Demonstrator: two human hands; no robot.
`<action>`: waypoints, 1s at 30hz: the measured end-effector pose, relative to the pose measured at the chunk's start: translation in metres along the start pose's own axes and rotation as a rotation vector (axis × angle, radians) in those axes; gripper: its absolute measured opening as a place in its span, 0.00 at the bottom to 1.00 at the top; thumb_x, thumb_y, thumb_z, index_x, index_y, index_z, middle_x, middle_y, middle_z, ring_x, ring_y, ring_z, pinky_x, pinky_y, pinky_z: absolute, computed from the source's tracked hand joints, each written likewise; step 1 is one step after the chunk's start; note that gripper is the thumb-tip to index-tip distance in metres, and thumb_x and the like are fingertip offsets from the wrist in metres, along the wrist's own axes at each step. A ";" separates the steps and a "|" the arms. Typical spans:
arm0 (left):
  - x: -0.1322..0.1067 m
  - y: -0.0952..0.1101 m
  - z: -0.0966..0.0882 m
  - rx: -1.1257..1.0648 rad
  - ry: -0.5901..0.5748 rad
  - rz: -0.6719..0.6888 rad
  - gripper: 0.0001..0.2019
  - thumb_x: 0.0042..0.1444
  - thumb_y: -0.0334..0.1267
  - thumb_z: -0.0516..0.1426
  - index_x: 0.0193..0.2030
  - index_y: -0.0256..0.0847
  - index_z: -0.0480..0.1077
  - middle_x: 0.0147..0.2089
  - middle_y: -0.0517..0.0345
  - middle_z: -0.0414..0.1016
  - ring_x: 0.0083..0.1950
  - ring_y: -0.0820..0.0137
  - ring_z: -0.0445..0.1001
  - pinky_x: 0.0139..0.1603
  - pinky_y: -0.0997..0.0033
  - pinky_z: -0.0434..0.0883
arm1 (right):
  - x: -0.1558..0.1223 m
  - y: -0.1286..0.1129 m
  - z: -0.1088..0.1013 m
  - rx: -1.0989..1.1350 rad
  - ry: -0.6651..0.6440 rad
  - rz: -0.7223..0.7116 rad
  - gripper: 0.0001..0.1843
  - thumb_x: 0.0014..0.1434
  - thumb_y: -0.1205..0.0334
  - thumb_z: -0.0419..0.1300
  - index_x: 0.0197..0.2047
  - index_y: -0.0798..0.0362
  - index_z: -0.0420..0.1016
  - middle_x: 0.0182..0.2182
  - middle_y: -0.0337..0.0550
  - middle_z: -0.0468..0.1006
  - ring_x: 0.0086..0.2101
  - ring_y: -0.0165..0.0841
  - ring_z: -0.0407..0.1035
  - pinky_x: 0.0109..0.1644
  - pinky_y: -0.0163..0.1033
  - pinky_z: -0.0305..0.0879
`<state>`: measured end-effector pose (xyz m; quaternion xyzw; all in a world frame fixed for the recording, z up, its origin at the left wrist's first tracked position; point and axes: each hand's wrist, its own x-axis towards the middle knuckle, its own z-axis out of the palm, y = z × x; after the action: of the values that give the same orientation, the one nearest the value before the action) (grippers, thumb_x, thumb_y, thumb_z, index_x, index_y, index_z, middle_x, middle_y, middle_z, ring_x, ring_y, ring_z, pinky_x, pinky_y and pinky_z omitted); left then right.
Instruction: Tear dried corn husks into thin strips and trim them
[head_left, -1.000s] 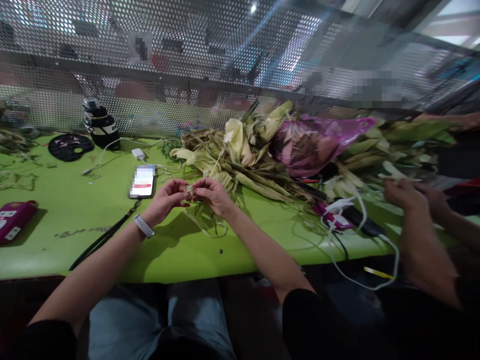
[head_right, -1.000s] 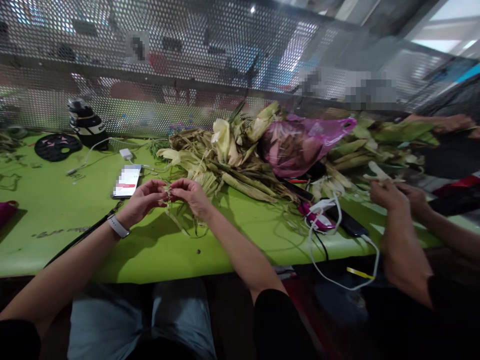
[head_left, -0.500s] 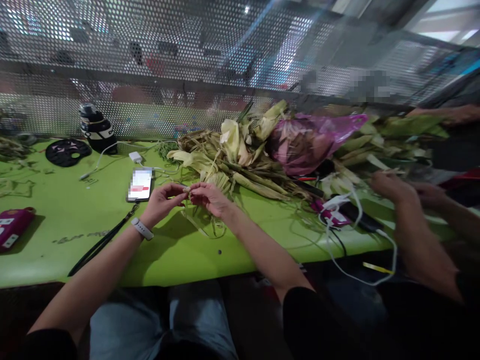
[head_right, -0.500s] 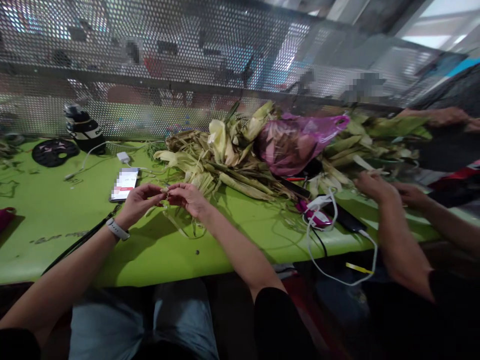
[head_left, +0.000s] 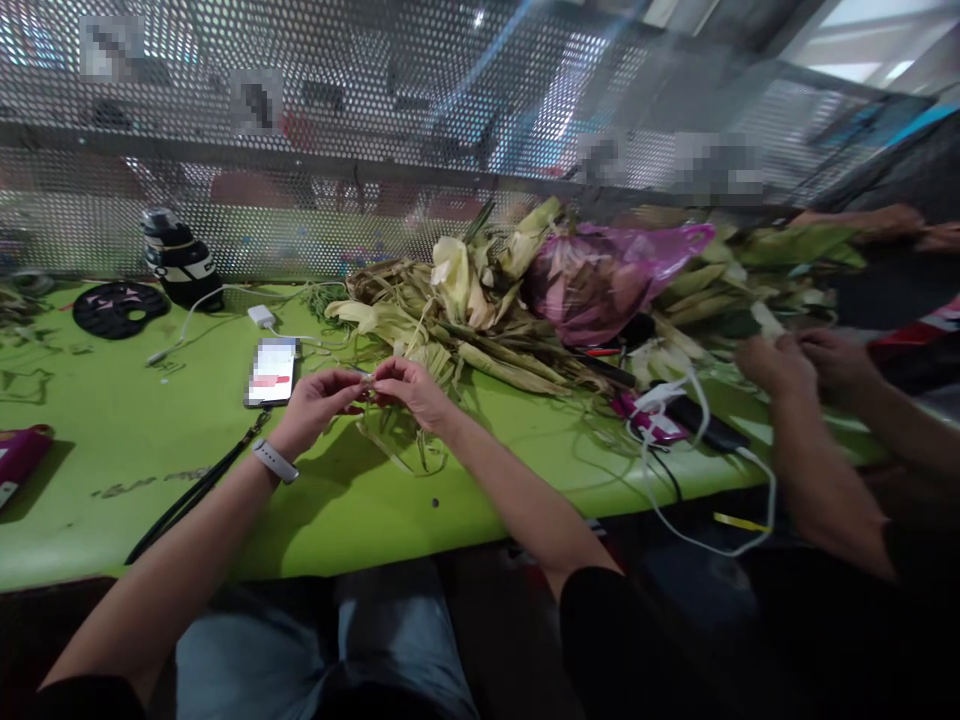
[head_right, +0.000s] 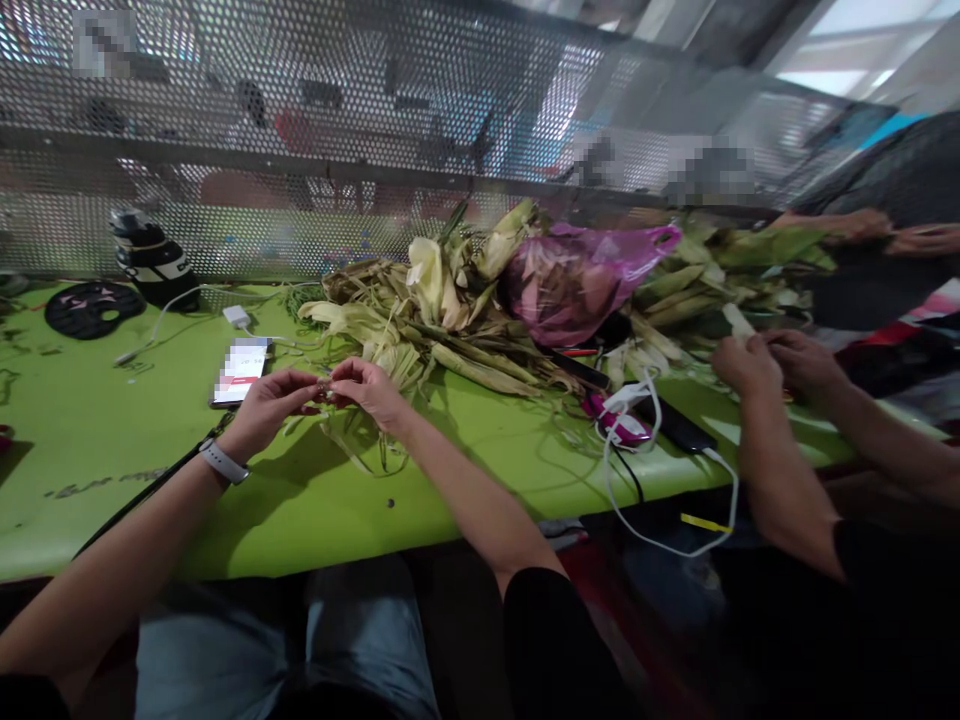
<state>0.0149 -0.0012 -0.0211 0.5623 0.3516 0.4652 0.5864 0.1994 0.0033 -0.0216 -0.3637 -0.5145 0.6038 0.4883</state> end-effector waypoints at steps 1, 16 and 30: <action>0.000 0.000 0.000 -0.012 0.002 -0.007 0.12 0.49 0.39 0.66 0.39 0.36 0.76 0.39 0.53 0.80 0.37 0.70 0.79 0.39 0.69 0.78 | 0.000 0.000 0.000 -0.006 0.000 -0.005 0.14 0.44 0.60 0.67 0.32 0.53 0.69 0.27 0.32 0.74 0.25 0.25 0.69 0.32 0.34 0.69; -0.003 0.003 0.003 -0.162 0.014 -0.067 0.10 0.47 0.36 0.67 0.37 0.37 0.76 0.38 0.55 0.80 0.37 0.71 0.79 0.41 0.70 0.77 | -0.002 0.004 0.000 -0.040 -0.023 -0.131 0.09 0.48 0.61 0.65 0.33 0.53 0.71 0.28 0.35 0.76 0.28 0.27 0.71 0.37 0.37 0.72; -0.004 0.010 0.004 -0.062 -0.006 -0.009 0.15 0.45 0.40 0.69 0.39 0.37 0.74 0.39 0.55 0.80 0.37 0.71 0.78 0.38 0.71 0.77 | -0.005 -0.001 0.002 0.037 -0.007 -0.037 0.14 0.44 0.59 0.69 0.34 0.54 0.72 0.27 0.35 0.76 0.26 0.26 0.71 0.37 0.36 0.72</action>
<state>0.0162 -0.0067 -0.0109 0.5436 0.3378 0.4713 0.6068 0.1991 -0.0023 -0.0207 -0.3428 -0.5114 0.6055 0.5042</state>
